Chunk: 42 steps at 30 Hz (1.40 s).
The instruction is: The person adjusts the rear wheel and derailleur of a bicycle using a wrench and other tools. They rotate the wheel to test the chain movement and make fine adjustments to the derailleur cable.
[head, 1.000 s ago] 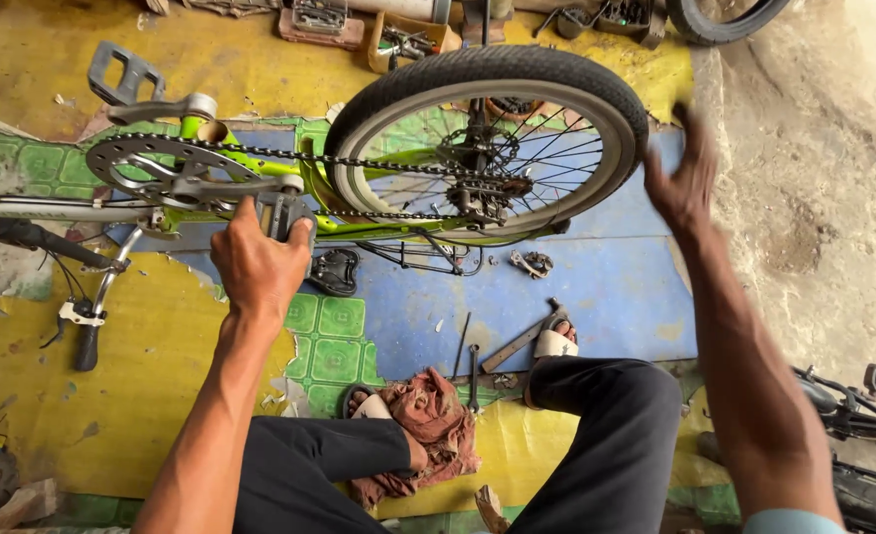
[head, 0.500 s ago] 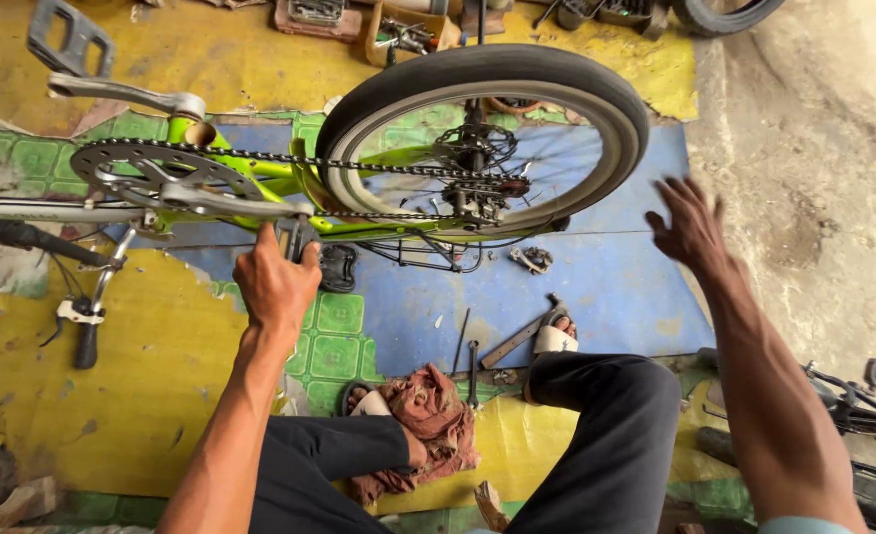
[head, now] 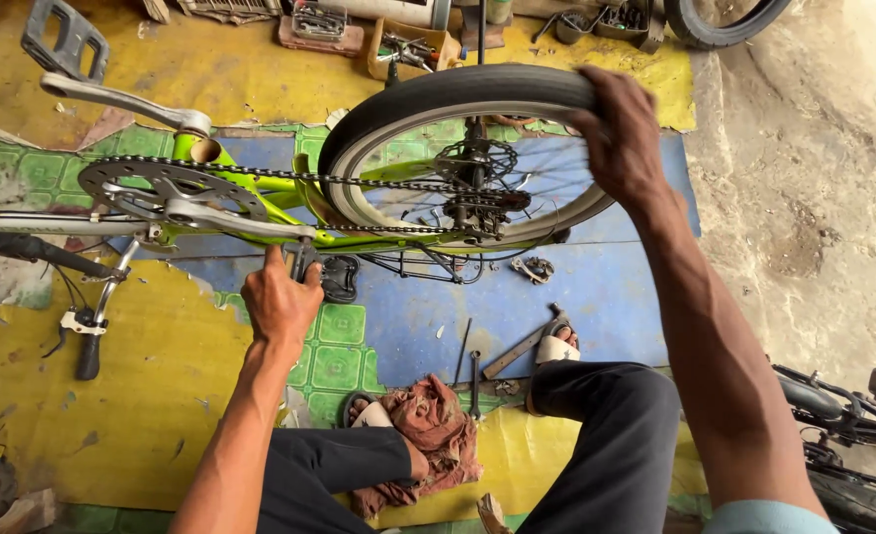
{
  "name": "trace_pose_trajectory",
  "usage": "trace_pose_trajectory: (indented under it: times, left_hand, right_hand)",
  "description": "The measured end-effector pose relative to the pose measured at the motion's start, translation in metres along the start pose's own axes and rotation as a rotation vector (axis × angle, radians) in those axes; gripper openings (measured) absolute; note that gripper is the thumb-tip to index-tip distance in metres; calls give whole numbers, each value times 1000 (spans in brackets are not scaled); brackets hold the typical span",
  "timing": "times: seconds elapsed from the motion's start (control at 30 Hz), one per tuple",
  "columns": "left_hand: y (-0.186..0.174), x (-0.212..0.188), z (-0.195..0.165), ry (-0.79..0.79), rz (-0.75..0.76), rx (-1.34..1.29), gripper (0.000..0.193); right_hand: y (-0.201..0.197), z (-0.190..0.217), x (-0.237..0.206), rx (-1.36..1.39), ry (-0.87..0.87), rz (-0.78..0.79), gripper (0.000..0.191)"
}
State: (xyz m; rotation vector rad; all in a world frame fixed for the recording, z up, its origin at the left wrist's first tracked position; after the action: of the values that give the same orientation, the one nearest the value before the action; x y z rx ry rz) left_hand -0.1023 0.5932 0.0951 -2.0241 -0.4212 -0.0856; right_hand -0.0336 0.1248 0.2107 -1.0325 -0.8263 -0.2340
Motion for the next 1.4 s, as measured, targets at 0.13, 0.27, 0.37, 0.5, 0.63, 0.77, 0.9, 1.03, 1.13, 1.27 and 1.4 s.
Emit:
trace_pose_trajectory:
  times: [0.13,0.27,0.37,0.5,0.63,0.77,0.9,1.03,1.13,1.27,1.4]
  left_hand:
    - [21,0,24,15,11,9,50]
    - [34,3,63,-38,37,99,51]
    - [43,1,85,-45,32,137,52]
    - [54,3,102,-28,11,152,49]
    - [65,1,117,70,-13,94,51]
    - [79,-2,139,121,1,286,55]
    - [70,7,170,114,17,341,56]
    - [54,26,185,33,28,313,53]
    - [46,34,184,-34,13,281,52]
    - [36,34,174,-117,13,209,52]
    - [34,36,174,-134,33,195,53]
  right_hand:
    - [4,-81,-127,-147,269,128,52]
    - [-27,-113,-191,-325,503,190,50]
    - [-46,-96,-138,-228,505,-66,48]
    - [-27,-12,-22,311,519,-21,61]
    - [-6,58,41,-50,37,76,65]
    - [0,4,-10,-28,197,93,44]
    - [-7,-80,-121,-95,396,81,35]
    - [-41,-106,-186,-356,557,111,27]
    - [-52,-69,-125,-291,250,-243,43]
    - [-24,29,2,-102,-47,-15,62]
    - [23,83,60,-260,-51,195,55]
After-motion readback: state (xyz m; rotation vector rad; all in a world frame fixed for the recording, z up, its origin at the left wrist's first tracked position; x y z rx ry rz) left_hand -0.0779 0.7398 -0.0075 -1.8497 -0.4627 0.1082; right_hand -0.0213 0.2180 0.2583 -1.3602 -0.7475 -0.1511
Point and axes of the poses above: each hand's wrist, its own x-axis towards the middle knuckle, its own y-axis out of the palm, z = x × y, the point moved 4 cm from there along x, towards the middle knuckle, and after that the axes turned 7 degrees about -z, right-handed, at the moved point
